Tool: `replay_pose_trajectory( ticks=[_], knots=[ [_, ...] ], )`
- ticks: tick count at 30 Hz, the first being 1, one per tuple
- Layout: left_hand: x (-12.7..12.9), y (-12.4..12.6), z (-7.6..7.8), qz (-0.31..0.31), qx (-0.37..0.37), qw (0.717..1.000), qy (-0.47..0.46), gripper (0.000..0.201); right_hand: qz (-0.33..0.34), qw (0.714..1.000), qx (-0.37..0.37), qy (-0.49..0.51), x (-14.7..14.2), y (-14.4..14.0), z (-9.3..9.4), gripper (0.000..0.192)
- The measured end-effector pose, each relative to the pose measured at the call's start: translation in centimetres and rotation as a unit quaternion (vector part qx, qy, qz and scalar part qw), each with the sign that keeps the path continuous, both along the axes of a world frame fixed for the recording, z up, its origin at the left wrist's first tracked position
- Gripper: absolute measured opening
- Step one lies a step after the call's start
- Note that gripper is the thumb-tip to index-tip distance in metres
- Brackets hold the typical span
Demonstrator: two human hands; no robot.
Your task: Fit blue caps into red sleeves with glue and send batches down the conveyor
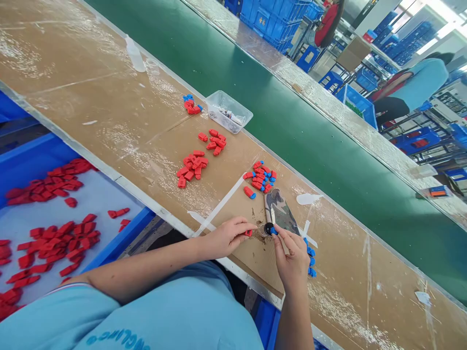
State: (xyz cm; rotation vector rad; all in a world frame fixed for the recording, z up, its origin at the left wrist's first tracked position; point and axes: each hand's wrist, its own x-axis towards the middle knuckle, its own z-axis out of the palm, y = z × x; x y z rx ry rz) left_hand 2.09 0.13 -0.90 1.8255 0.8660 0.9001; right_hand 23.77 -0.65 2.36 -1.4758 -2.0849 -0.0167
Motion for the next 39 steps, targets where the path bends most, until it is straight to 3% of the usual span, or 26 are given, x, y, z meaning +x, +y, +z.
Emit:
replay_pose_trajectory(
  ticks=[8, 12, 20, 30, 39],
  knots=[
    [0.3, 0.0, 0.0, 0.039, -0.06, 0.997, -0.008, 0.014, -0.072, 0.986, -0.073, 0.135, 0.1, -0.9, 0.1, 0.025],
    [0.3, 0.0, 0.0, 0.041, -0.062, 0.997, -0.024, 0.013, -0.039, 0.971, -0.129, 0.198, -1.1, -2.2, 0.3, 0.023],
    [0.2, -0.1, -0.4, 0.034, -0.037, 0.999, -0.018, 0.016, 0.022, 0.976, -0.118, 0.181, -3.6, -2.5, -0.4, 0.017],
    [0.0, 0.0, -0.5, 0.014, 0.007, 0.999, -0.033, 0.013, 0.018, 0.97, -0.135, 0.203, -3.3, -3.1, -0.5, 0.017],
    [-0.3, -0.3, -0.8, -0.052, 0.05, 0.997, -0.016, 0.018, 0.044, 0.968, -0.146, 0.199, -2.9, -3.5, -0.9, 0.016]
  ],
)
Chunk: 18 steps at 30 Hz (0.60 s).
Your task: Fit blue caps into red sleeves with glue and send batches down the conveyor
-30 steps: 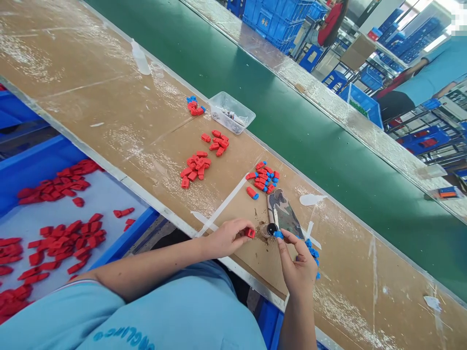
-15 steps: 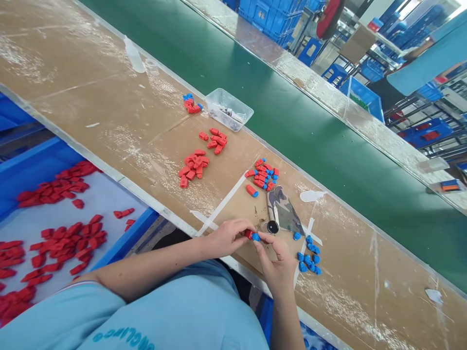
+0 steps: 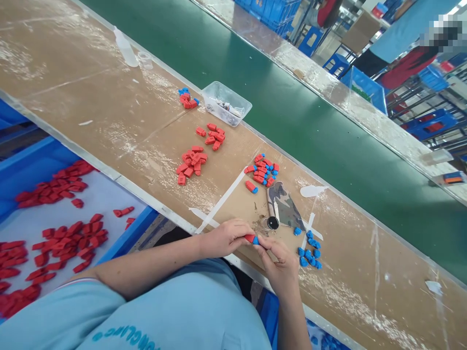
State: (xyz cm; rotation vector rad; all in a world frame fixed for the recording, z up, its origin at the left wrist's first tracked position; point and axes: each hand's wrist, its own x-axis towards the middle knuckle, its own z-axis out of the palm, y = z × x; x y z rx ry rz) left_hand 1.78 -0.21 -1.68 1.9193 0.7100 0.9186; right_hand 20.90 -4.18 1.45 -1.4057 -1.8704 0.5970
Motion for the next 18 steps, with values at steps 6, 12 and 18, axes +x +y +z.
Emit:
replay_pose_trajectory(
  ticks=[6, 12, 18],
  knots=[
    [-0.1, 0.0, 0.0, -0.025, 0.0, 1.0, -0.006, 0.02, 0.006, 0.999, -0.043, 0.01, 0.1, -0.5, 0.1, 0.015],
    [-0.6, 0.1, 1.0, -0.053, -0.016, 0.998, 0.035, 0.025, 0.0, 0.997, -0.046, 0.061, 0.2, -0.7, 0.2, 0.013],
    [-0.5, -1.0, 2.5, -0.153, -0.018, 0.982, 0.109, 0.026, 0.009, 0.999, 0.018, 0.048, -1.5, -1.5, 1.3, 0.031]
  ],
)
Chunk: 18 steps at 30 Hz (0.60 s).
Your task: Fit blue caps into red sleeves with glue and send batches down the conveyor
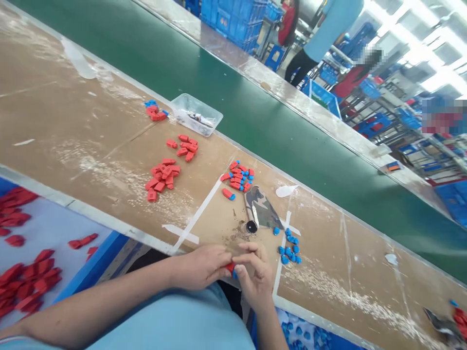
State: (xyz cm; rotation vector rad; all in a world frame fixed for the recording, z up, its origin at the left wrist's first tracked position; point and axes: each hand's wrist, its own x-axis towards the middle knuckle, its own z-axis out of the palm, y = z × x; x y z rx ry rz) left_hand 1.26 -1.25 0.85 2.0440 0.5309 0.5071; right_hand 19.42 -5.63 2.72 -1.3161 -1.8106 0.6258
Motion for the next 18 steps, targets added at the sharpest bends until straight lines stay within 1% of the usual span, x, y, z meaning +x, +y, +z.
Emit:
replay_pose_trajectory(
  ticks=[2, 4, 8, 10, 12, 14, 16, 18],
  knots=[
    [0.5, -0.4, 0.2, -0.039, -0.012, 0.998, -0.038, 0.026, 0.023, 1.0, 0.012, 0.008, -1.0, -0.3, 0.3, 0.046],
    [1.0, -0.8, 0.2, -0.059, -0.026, 0.995, -0.073, 0.028, 0.06, 0.998, 0.008, 0.017, -1.7, -0.4, 0.4, 0.053],
    [1.6, -1.4, -0.1, -0.062, -0.057, 0.988, -0.127, 0.029, 0.097, 0.995, -0.002, 0.032, -2.0, -0.5, 0.3, 0.052],
    [1.7, -1.6, -0.3, -0.058, -0.062, 0.987, -0.135, 0.031, 0.108, 0.993, -0.005, 0.037, -1.9, -0.5, 0.3, 0.051],
    [1.8, -1.8, -0.4, -0.057, -0.057, 0.988, -0.129, 0.032, 0.118, 0.992, -0.013, 0.037, -1.9, -0.5, 0.4, 0.05],
    [1.8, -1.7, -0.4, -0.07, -0.051, 0.99, -0.112, 0.031, 0.128, 0.991, -0.027, 0.034, -1.8, -0.5, 0.6, 0.05],
    [1.7, -1.3, -0.2, -0.079, -0.047, 0.992, -0.081, 0.029, 0.138, 0.989, -0.039, 0.035, -1.2, -0.4, 0.9, 0.056],
    [1.5, -0.4, 0.2, -0.063, -0.037, 0.997, -0.025, 0.024, 0.118, 0.991, -0.04, 0.043, 0.2, -0.1, 0.9, 0.063]
  ],
)
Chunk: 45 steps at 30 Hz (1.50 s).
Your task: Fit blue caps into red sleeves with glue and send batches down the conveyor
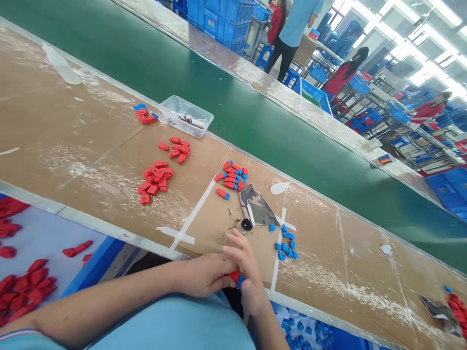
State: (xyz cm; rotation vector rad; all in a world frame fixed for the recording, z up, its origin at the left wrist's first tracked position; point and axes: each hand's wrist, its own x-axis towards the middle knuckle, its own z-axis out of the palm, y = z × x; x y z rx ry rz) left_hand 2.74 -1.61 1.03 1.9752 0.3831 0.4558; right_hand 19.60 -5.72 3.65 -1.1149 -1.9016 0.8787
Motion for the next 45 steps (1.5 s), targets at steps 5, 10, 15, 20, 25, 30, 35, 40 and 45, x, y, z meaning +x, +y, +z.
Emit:
replay_pose_trajectory(
  ticks=[5, 10, 15, 20, 25, 30, 35, 40, 45],
  knots=[
    [-0.3, 4.5, 0.6, 0.201, 0.068, 0.95, 0.228, 0.02, -0.281, 0.943, 0.074, -0.162, 6.0, 2.6, -2.4, 0.033],
    [0.0, 7.9, 0.4, 0.364, 0.052, 0.884, 0.289, 0.017, -0.321, 0.897, 0.128, -0.276, 9.6, 5.2, -6.3, 0.046],
    [-1.3, 7.9, -0.3, 0.423, 0.06, 0.876, 0.225, 0.037, -0.318, 0.894, 0.112, -0.296, 10.3, 5.3, -7.5, 0.045],
    [-6.3, 7.7, 0.1, 0.53, 0.158, 0.8, 0.234, 0.027, -0.33, 0.889, 0.088, -0.305, 11.0, 5.2, -7.2, 0.047],
    [-11.1, 9.2, 0.8, 0.634, 0.18, 0.686, 0.308, 0.026, -0.349, 0.898, 0.026, -0.266, 11.2, 5.0, -6.7, 0.041],
    [-11.9, 9.9, 0.4, 0.605, 0.19, 0.713, 0.299, 0.008, -0.375, 0.911, -0.1, -0.142, 11.0, 4.3, -6.5, 0.047],
    [-10.2, 7.9, 0.2, 0.562, 0.188, 0.793, 0.141, 0.011, -0.363, 0.918, -0.156, 0.041, 9.2, 3.5, -5.2, 0.058],
    [-7.5, 6.0, 0.2, 0.436, 0.109, 0.887, 0.1, 0.011, -0.351, 0.925, -0.128, 0.072, 6.8, 3.2, -3.7, 0.048],
    [-5.7, 5.7, -0.5, 0.37, 0.104, 0.917, 0.111, 0.013, -0.295, 0.946, -0.105, 0.081, 5.8, 3.1, -3.6, 0.042]
  ],
)
